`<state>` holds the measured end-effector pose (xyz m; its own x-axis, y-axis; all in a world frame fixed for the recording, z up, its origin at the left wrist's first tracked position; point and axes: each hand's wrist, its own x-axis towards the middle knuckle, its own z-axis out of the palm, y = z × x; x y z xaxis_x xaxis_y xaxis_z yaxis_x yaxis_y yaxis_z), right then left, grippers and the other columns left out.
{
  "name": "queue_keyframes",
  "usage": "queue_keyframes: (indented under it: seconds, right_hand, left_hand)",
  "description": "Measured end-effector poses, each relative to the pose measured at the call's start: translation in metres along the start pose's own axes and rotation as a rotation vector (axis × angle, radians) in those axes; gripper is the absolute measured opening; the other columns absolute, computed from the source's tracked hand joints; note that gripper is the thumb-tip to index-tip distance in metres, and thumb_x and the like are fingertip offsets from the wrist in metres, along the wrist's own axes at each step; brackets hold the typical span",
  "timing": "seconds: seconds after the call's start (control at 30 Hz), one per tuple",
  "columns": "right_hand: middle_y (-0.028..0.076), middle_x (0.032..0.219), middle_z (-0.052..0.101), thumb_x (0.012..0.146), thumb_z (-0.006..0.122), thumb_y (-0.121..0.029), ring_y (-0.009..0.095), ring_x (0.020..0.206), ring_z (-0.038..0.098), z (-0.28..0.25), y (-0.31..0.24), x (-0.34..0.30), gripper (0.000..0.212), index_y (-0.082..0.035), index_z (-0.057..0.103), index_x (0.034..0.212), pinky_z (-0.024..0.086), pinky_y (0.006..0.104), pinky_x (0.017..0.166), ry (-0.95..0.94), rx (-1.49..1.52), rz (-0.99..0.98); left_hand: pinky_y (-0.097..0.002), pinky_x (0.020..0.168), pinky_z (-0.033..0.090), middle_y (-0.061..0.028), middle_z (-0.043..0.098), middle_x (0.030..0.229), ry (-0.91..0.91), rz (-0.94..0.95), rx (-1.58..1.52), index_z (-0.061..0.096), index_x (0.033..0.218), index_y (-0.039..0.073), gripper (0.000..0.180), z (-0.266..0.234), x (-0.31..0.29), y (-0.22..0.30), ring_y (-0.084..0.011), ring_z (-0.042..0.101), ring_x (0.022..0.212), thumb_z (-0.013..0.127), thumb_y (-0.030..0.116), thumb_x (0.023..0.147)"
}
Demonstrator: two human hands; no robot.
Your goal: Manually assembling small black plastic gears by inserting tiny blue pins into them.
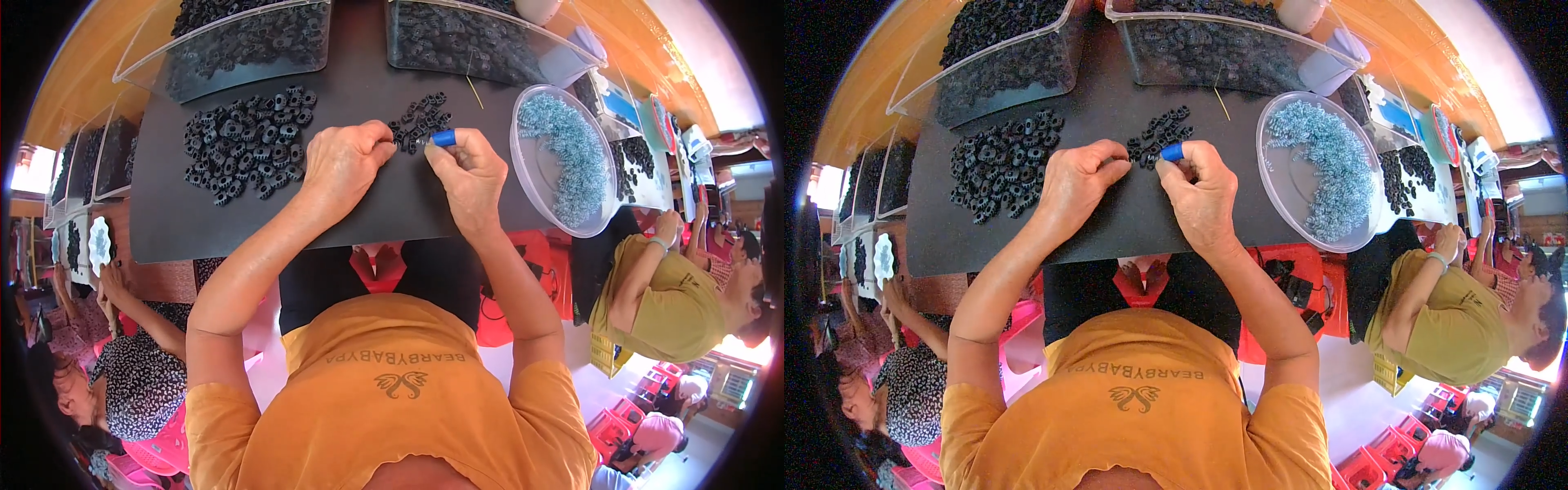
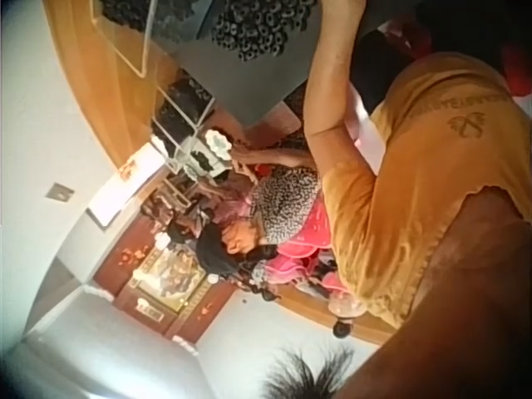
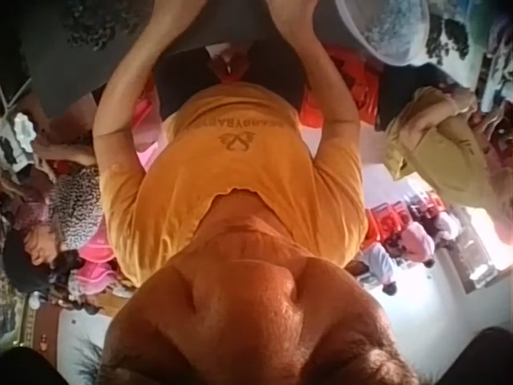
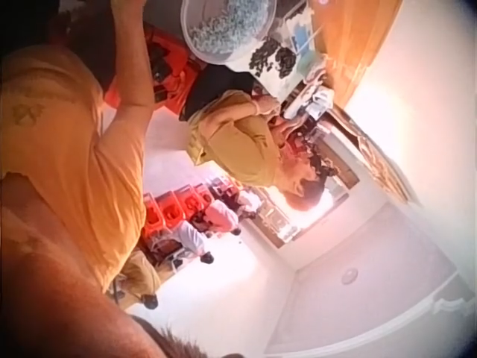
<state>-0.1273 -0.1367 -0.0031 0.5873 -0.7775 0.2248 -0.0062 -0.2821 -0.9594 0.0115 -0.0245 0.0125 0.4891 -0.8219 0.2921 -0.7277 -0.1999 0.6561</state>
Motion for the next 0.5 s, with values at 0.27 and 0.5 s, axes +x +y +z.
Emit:
queue_keyframes:
  seconds: [0.27,0.5]
  right_hand:
    - [-0.002,0.070,0.058,0.078,0.068,-0.001,0.004,0.062,0.050,0.002,-0.001,0.001,0.010,-0.002,0.061,0.085,0.044,0.0216,0.058,-0.022,0.027,0.021]
    - [0.002,0.077,0.057,0.077,0.068,0.001,0.006,0.067,0.053,0.006,-0.017,-0.008,0.012,-0.001,0.061,0.087,0.045,0.0226,0.061,-0.150,0.034,-0.010]
  left_hand:
    - [-0.0241,0.060,0.045,-0.0036,0.062,0.071,0.015,-0.122,-0.198,0.064,0.093,0.001,0.016,-0.010,-0.009,-0.007,-0.0083,0.056,0.064,0.067,0.008,0.080]
    - [-0.0181,0.064,0.046,0.0022,0.061,0.076,-0.022,-0.356,-0.810,0.064,0.092,-0.002,0.016,-0.019,-0.027,0.006,-0.0033,0.055,0.070,0.070,-0.002,0.077]
